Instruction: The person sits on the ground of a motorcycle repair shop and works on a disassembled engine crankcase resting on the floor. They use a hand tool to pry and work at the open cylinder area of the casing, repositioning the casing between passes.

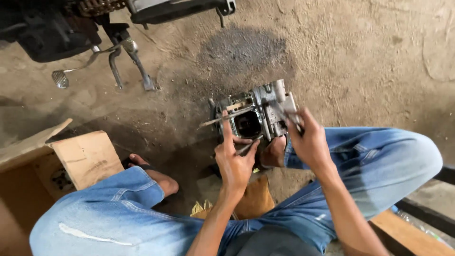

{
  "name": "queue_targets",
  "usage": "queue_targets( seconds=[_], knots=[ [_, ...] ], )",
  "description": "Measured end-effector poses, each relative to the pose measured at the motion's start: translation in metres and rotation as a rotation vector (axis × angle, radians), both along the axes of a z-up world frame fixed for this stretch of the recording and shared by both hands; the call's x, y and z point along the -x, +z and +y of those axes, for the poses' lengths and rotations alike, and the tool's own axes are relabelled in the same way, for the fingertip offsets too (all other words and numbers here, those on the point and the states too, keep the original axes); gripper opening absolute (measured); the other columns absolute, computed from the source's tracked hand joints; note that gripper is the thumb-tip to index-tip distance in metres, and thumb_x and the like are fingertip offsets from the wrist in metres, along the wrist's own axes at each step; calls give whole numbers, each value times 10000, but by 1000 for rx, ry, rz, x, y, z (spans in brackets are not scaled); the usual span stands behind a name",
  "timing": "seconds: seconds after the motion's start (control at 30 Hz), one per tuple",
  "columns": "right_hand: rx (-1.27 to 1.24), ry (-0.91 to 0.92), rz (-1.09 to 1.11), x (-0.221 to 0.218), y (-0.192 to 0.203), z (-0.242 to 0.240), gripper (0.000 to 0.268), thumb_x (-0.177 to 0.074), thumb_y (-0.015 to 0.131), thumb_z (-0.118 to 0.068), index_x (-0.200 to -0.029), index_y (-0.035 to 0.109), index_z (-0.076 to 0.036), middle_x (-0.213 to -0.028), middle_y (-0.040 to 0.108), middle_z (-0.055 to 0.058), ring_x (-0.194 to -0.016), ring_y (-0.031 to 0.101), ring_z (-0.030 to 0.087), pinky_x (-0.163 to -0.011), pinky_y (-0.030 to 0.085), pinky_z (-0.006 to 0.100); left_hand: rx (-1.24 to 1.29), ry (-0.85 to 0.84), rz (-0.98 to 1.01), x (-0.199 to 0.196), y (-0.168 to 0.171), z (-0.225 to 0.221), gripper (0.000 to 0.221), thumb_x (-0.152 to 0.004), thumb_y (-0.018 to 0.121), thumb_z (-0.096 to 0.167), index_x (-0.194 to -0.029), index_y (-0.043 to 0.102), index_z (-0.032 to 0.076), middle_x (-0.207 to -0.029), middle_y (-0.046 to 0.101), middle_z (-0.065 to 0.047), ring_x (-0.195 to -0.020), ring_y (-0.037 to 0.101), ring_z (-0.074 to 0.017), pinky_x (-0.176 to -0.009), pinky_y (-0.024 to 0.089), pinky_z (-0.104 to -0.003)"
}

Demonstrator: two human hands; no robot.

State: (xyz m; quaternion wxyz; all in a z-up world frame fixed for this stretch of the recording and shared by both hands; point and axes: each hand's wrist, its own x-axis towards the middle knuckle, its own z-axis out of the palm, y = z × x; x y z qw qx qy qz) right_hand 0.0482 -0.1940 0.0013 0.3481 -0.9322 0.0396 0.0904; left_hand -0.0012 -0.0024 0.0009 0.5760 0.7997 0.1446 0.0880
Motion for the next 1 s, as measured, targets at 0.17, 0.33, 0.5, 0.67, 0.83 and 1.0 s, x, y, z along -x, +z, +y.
queue_targets(
  seconds=[0.17, 0.33, 0.5, 0.67, 0.83, 1.0],
  knots=[
    [-51, 89, 68, -32, 7, 25, 396, -980, 657, -139, -1371, 631, -195, -720, 706, 189, -578, 641, 328, -540, 513, 431, 7, 19, 30, 0, 2, -2, 1082, -739, 896, 30, -1629, 282, 49, -738, 701, -85, -654, 722, -226, -647, 581, -348],
    [99, 159, 70, -2, 0, 22, 383, -960, 666, -173, -1341, 677, -209, -681, 649, 253, -596, 641, 425, -569, 504, 489, -49, -17, 28, 4, -1, -3, 1077, -743, 909, 31, -1618, 282, 23, -730, 671, -90, -651, 700, -237, -622, 561, -351],
    [47, 152, -130, -14, -2, 31, 369, -973, 666, -161, -1341, 652, -174, -777, 677, 238, -652, 642, 446, -577, 505, 497, -70, -14, 12, -1, -2, -9, 1084, -767, 897, 36, -1631, 242, 25, -729, 672, -66, -645, 696, -208, -643, 564, -342],
    [114, 77, 184, -7, 23, 25, 374, -968, 650, -216, -1341, 655, -236, -680, 659, 253, -633, 646, 435, -571, 505, 509, -17, 21, 35, -1, 2, -6, 1090, -757, 891, 33, -1638, 250, 37, -721, 684, -63, -638, 699, -206, -642, 569, -338],
    [41, 113, 148, -4, 1, 20, 399, -944, 653, -212, -1343, 646, -221, -760, 672, 246, -664, 661, 460, -570, 525, 500, -52, -27, 74, 2, 1, -4, 1104, -758, 907, 48, -1632, 233, 35, -718, 680, -66, -616, 684, -210, -619, 552, -341],
    [37, 93, 83, -5, -2, 23, 378, -960, 664, -194, -1337, 660, -207, -715, 652, 267, -688, 666, 456, -597, 518, 499, -20, -9, 47, 2, -2, -5, 1096, -764, 894, 36, -1640, 235, 35, -730, 685, -67, -641, 703, -208, -644, 571, -335]
  ],
)
